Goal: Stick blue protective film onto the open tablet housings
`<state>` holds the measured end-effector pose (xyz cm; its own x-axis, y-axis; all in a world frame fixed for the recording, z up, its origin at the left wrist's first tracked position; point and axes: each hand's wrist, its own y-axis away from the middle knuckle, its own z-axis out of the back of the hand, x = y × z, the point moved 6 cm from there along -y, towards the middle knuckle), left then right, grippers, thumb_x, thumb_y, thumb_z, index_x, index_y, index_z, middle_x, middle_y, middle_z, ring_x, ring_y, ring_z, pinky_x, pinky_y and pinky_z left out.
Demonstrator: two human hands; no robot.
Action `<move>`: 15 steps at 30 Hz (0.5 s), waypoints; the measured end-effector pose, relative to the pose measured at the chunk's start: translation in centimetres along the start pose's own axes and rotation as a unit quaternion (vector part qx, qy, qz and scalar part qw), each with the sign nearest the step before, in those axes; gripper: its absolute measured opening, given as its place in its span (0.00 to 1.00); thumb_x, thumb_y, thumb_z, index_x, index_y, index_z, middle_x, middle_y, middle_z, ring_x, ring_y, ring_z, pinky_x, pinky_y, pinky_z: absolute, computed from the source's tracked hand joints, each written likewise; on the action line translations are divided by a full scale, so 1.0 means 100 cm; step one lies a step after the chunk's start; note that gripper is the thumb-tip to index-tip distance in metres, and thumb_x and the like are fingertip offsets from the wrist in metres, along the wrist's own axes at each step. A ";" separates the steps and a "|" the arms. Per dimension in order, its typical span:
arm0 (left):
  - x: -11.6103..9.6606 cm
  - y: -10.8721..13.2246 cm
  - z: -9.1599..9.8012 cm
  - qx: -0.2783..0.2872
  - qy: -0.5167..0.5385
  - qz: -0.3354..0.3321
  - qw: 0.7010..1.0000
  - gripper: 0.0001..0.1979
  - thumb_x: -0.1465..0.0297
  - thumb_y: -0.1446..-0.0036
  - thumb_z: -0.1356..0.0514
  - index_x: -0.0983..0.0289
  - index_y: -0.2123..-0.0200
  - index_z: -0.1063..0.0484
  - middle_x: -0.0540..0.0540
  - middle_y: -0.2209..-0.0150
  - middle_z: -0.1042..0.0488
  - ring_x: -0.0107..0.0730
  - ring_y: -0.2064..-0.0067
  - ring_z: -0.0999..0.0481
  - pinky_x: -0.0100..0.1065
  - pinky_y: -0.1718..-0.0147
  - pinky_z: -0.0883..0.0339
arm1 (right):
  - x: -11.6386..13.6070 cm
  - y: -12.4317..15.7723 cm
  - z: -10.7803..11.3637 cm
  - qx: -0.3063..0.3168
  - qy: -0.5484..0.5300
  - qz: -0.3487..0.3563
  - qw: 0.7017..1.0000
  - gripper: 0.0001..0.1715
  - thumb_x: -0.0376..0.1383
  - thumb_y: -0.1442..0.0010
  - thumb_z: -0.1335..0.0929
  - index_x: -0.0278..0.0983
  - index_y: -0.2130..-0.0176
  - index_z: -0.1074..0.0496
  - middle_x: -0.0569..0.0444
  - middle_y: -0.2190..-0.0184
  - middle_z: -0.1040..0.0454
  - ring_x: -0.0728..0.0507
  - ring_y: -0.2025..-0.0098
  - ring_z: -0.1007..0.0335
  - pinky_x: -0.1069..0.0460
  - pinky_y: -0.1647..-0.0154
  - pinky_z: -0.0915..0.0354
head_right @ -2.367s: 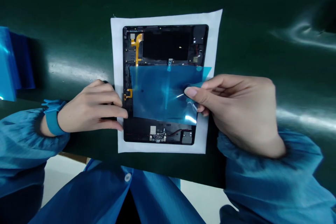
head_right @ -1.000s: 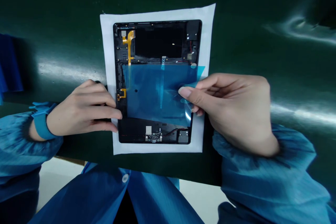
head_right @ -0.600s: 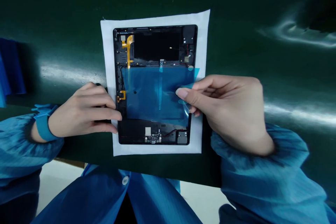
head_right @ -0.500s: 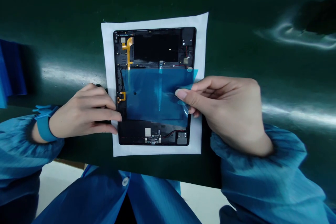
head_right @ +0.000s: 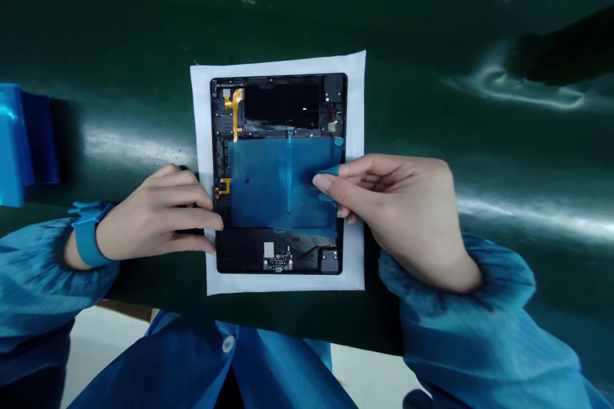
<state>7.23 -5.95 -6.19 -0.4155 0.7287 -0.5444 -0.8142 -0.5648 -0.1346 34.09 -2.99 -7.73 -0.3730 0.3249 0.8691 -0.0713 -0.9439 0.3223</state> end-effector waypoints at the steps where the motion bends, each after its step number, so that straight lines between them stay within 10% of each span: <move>1: 0.000 0.000 0.000 0.001 -0.001 0.001 1.000 0.13 0.56 0.38 0.34 0.58 0.57 0.24 0.50 0.63 0.23 0.35 0.62 0.30 0.36 0.63 0.47 | 0.000 0.000 0.000 0.001 0.002 0.000 1.000 0.14 0.44 0.53 0.18 0.40 0.71 0.19 0.58 0.80 0.25 0.55 0.84 0.34 0.62 0.83 0.35; 15: 0.000 0.000 0.002 -0.001 -0.001 0.002 1.000 0.13 0.56 0.38 0.34 0.57 0.57 0.24 0.49 0.63 0.23 0.34 0.62 0.29 0.36 0.63 0.45 | 0.003 -0.001 -0.002 0.015 0.002 0.006 1.000 0.17 0.44 0.52 0.18 0.37 0.68 0.20 0.59 0.82 0.27 0.54 0.84 0.35 0.60 0.83 0.37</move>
<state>7.17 -5.86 -5.97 -0.4202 0.7269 -0.5432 -0.8117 -0.5687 -0.1331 33.77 -2.82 -7.57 -0.3773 0.3134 0.8715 -0.0383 -0.9455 0.3234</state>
